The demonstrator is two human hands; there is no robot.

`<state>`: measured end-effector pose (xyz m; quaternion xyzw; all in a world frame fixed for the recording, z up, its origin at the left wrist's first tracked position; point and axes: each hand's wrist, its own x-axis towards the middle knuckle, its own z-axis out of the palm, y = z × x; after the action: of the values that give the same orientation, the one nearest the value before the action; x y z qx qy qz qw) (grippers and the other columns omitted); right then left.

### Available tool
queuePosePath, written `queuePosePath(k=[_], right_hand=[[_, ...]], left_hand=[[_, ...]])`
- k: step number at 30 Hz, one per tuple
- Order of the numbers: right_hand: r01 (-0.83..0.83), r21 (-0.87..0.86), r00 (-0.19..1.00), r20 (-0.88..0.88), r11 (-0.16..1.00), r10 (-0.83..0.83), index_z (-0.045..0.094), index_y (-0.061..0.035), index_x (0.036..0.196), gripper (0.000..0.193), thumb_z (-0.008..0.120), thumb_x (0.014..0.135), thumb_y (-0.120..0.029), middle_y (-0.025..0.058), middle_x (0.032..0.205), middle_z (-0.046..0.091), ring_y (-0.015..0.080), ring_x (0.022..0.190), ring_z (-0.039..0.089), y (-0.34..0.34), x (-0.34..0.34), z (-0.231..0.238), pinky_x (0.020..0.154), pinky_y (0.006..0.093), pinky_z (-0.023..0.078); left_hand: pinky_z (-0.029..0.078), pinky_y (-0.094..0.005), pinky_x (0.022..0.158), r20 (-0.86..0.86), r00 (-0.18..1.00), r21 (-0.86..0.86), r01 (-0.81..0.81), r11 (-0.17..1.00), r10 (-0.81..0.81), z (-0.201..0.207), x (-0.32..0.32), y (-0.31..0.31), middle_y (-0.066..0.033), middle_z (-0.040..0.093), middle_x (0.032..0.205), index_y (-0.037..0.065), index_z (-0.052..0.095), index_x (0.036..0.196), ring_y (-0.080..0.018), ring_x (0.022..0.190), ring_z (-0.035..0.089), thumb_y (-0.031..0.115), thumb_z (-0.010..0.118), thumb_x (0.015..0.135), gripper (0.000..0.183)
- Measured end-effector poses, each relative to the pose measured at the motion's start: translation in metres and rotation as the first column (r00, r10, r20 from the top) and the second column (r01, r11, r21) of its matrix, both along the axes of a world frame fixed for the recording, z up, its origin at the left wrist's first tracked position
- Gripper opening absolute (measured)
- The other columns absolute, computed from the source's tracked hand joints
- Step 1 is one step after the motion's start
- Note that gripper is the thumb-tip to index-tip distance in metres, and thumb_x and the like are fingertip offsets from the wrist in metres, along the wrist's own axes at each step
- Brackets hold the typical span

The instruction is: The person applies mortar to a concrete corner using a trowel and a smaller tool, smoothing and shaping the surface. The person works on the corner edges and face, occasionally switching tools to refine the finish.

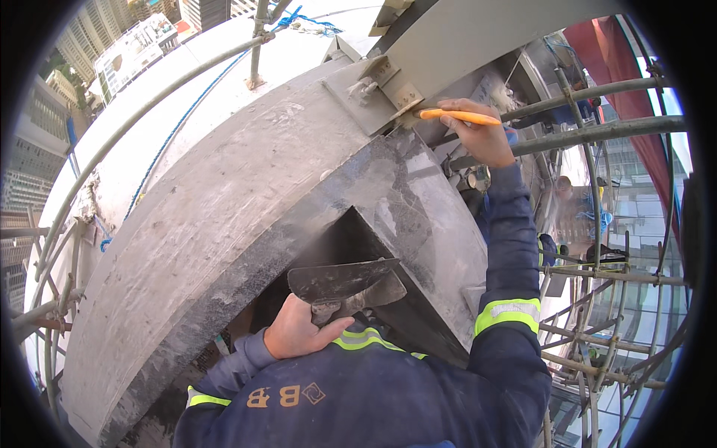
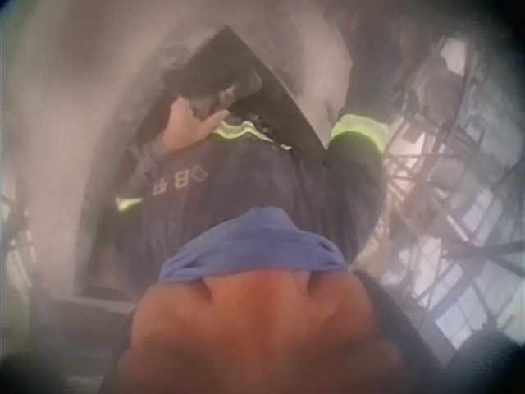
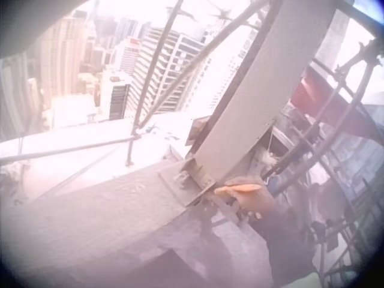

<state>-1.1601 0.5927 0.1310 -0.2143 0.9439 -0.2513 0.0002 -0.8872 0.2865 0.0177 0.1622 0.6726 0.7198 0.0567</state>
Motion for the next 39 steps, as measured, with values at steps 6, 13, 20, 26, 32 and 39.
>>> queuePosePath(k=[6, 13, 20, 26, 32, 39], right_hand=[[-0.26, -0.096, 0.965, -0.039, 0.961, 0.258, 0.071, 0.0017, 0.109, 0.019, 0.067, 0.09, 0.004, 0.0125, 0.113, 0.074, 0.0207, 0.106, 0.069, -0.024, 0.012, -0.005, 0.093, 0.0324, 0.054], [-0.161, -0.301, 0.987, -0.057, 0.94, 0.151, 0.072, -0.0001, 0.11, 0.022, 0.073, 0.089, 0.0, 0.0114, 0.104, 0.076, 0.0183, 0.091, 0.072, -0.004, 0.023, 0.002, 0.082, 0.0273, 0.056], [0.014, -0.103, 0.979, -0.2, 0.995, -0.035, 0.074, -0.0015, 0.105, 0.016, 0.073, 0.089, -0.007, 0.01, 0.094, 0.075, 0.0205, 0.08, 0.069, 0.016, 0.006, 0.002, 0.073, 0.0321, 0.053], [-0.108, 0.047, 0.973, -0.202, 0.993, 0.115, 0.073, -0.0005, 0.105, 0.018, 0.073, 0.089, -0.007, 0.0144, 0.099, 0.075, 0.0229, 0.086, 0.071, -0.009, 0.003, -0.017, 0.076, 0.0302, 0.055], [0.307, -0.263, 0.859, -0.338, 0.915, -0.385, 0.072, -0.0015, 0.113, 0.02, 0.07, 0.096, -0.012, 0.0081, 0.106, 0.073, 0.0151, 0.095, 0.068, 0.037, 0.071, 0.038, 0.086, 0.028, 0.052], [0.373, -0.461, 0.791, -0.296, 0.805, -0.536, 0.063, 0.0022, 0.116, 0.023, 0.062, 0.093, 0.003, 0.015, 0.114, 0.067, 0.0235, 0.11, 0.064, 0.023, 0.222, 0.041, 0.101, 0.0354, 0.049]], left_hand=[[0.053, -0.0365, 0.084, 0.126, 0.992, 0.018, 0.012, 1.0, -0.014, -0.005, 0.0, -0.001, -0.0199, 0.071, 0.108, -0.005, 0.066, 0.116, -0.0312, 0.093, 0.069, 0.014, 0.081, 0.081, 0.042], [0.053, -0.0361, 0.084, 0.08, 0.997, -0.01, 0.007, 1.0, -0.007, -0.008, -0.003, 0.001, -0.0198, 0.072, 0.106, -0.005, 0.066, 0.116, -0.0299, 0.092, 0.069, 0.015, 0.082, 0.081, 0.043], [0.053, -0.038, 0.085, -0.006, 0.999, -0.031, 0.034, 0.999, -0.034, -0.001, -0.006, 0.004, -0.0174, 0.071, 0.109, -0.004, 0.064, 0.118, -0.0309, 0.094, 0.069, 0.015, 0.083, 0.08, 0.047], [0.053, -0.038, 0.085, -0.04, 0.999, -0.031, 0.027, 0.999, -0.028, -0.006, -0.001, 0.007, -0.0174, 0.071, 0.107, -0.004, 0.063, 0.119, -0.0302, 0.093, 0.069, 0.016, 0.084, 0.08, 0.048], [0.054, -0.0362, 0.082, 0.011, 1.0, -0.064, 0.007, 0.998, -0.006, -0.004, 0.001, -0.002, -0.0194, 0.071, 0.105, -0.004, 0.063, 0.118, -0.0313, 0.091, 0.07, 0.016, 0.082, 0.081, 0.046], [0.055, -0.0378, 0.078, -0.074, 0.986, -0.079, 0.146, 0.986, -0.152, -0.007, -0.009, -0.001, -0.0215, 0.071, 0.102, -0.003, 0.057, 0.125, -0.0384, 0.087, 0.07, 0.015, 0.08, 0.082, 0.052]])
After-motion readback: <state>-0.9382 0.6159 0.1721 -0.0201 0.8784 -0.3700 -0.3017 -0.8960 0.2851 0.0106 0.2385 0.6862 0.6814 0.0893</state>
